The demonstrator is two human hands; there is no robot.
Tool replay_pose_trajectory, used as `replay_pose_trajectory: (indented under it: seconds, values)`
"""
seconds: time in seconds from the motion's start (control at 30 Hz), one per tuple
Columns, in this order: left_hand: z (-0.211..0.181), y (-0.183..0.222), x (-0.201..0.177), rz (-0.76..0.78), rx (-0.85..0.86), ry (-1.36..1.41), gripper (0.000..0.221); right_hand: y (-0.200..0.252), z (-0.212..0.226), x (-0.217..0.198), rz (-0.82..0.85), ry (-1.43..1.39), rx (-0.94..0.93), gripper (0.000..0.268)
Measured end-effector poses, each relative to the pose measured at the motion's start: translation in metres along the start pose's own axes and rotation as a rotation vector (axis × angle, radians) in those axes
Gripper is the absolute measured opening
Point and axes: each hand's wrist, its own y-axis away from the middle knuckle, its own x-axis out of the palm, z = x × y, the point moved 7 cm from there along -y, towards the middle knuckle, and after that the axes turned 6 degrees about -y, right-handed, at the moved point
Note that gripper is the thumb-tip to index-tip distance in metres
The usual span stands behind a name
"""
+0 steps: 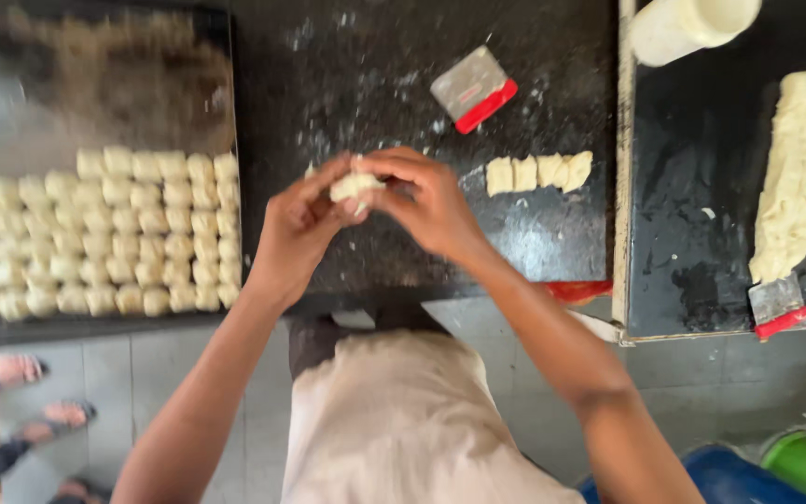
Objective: The person shapes portions of dough by hand, rolls them into small balls, and places them into rows in a metal tray.
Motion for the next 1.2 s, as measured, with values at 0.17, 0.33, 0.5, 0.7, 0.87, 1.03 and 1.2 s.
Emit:
replay_pose_trajectory:
  seconds: [0.17, 0.33, 0.5, 0.7, 0.87, 1.03, 1.2]
  values:
    - [-0.012, 0.008, 0.009, -0.052, 0.043, 0.201, 0.032, 0.015, 0.034, 0.014, 0.104, 0.353, -0.592, 0.043]
    - [-0.02, 0.014, -0.004, -0.04, -0.16, 0.149, 0.029, -0.02, 0.05, 0.013, 0.005, 0.3, -0.445, 0.02]
    - [-0.024, 0.02, -0.016, -0.108, 0.134, -0.186, 0.017, -0.026, -0.002, 0.033, 0.207, -0.566, 0.464, 0.025]
    - [0.008, 0.006, -0.066, -0.309, 0.076, 0.161, 0.017, 0.03, -0.039, 0.051, 0.276, -0.808, 0.583, 0.036]
    - [0.007, 0.018, -0.069, -0.08, -0.013, 0.092, 0.017, 0.005, -0.053, 0.064, 0.012, -0.772, 0.612, 0.052]
    - [-0.002, 0.035, -0.103, -0.267, -0.041, 0.092, 0.046, -0.01, 0.039, 0.108, 0.119, 0.342, -0.511, 0.026]
    - [-0.003, 0.043, -0.129, 0.07, -0.149, 0.463, 0.041, -0.038, 0.046, 0.153, 0.07, 0.317, -0.503, 0.016]
